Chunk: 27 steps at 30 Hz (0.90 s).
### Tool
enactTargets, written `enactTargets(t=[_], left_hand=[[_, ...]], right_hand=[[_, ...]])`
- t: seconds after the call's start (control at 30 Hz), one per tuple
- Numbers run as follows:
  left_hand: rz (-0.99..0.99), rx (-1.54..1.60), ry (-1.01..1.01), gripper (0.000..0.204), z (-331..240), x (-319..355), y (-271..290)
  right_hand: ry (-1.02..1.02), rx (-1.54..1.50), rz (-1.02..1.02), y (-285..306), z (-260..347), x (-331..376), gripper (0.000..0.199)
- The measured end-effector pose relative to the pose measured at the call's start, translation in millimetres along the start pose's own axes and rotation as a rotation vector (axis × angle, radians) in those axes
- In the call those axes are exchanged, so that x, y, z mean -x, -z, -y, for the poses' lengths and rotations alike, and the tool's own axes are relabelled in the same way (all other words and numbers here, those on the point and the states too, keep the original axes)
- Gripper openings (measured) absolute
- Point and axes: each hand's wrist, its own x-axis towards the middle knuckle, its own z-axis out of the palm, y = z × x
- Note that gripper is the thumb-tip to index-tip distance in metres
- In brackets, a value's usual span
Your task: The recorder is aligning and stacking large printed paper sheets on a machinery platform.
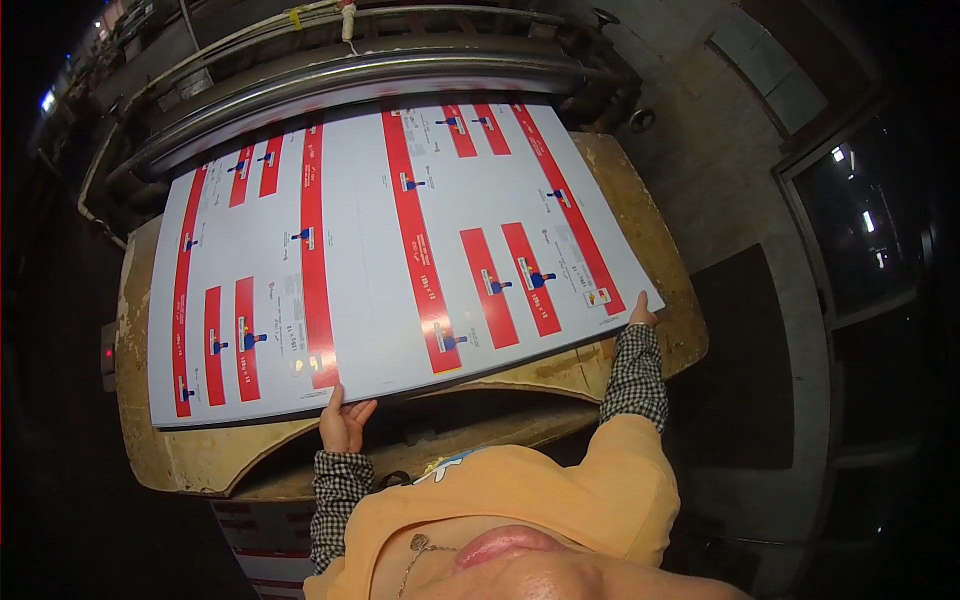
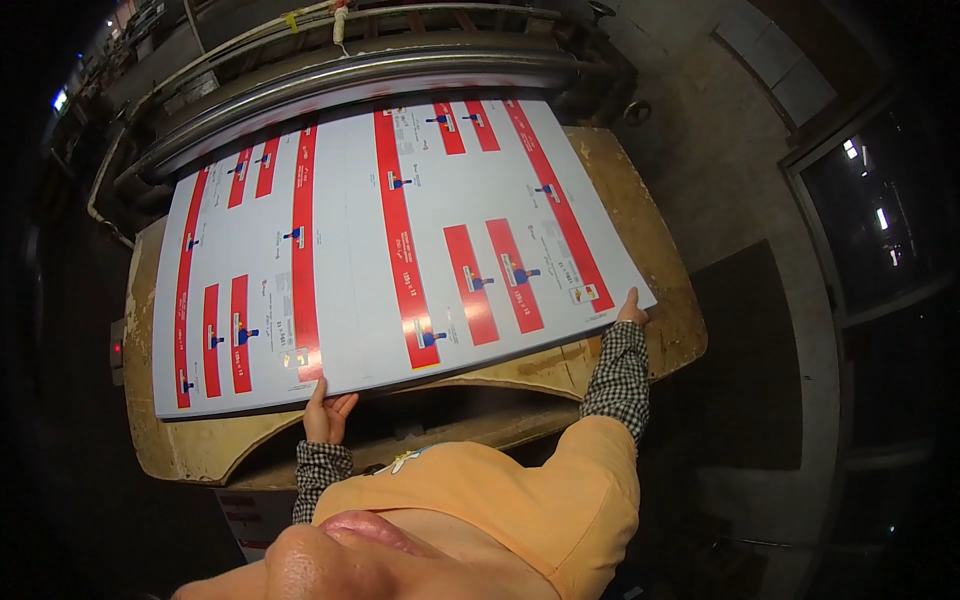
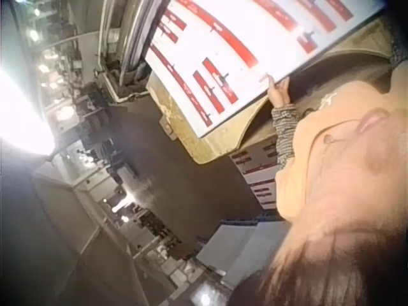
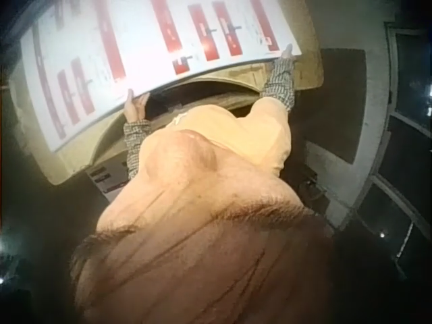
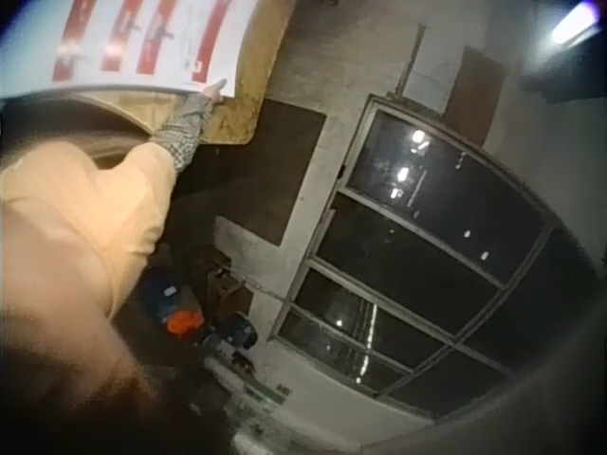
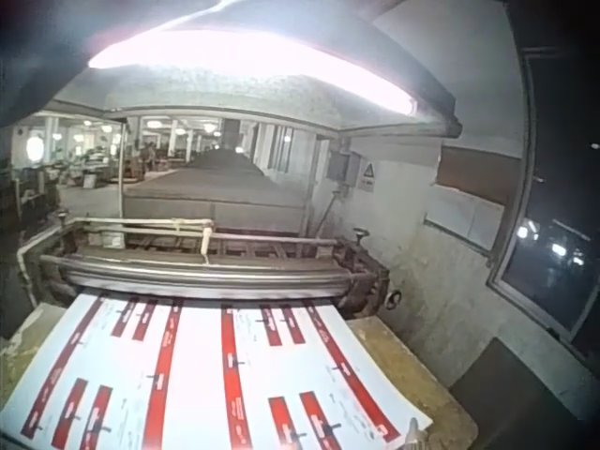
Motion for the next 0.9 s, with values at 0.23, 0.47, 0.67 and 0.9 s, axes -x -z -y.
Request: enactTargets(t=[0.23, 0.47, 0.67, 0.9], left_hand=[[0.041, -0.017, -0.045, 0.039, 0.2, -3.4, 0.8], [0.053, -0.011, -0.059, 0.036, -0.2, -4.8, 11.0], [0.055, 0.015, -0.093, 0.034, -1.7, -2.8, 11.0], [0.115, 0.041, -0.093, 0.029, 2.7, -3.9, 18.8]], right_hand=[[0.039, 0.359, -0.248, 45.3, -18.9, -63.4, 0.074], [0.817, 0.197, 0.002, -47.7, 26.2, 95.5, 0.024], [1.468, 0.491, 1.5, -133.5, -6.3, 342.8, 0.059], [1.681, 0.89, 1.677, -127.6, 5.1, 404.6, 0.054]])
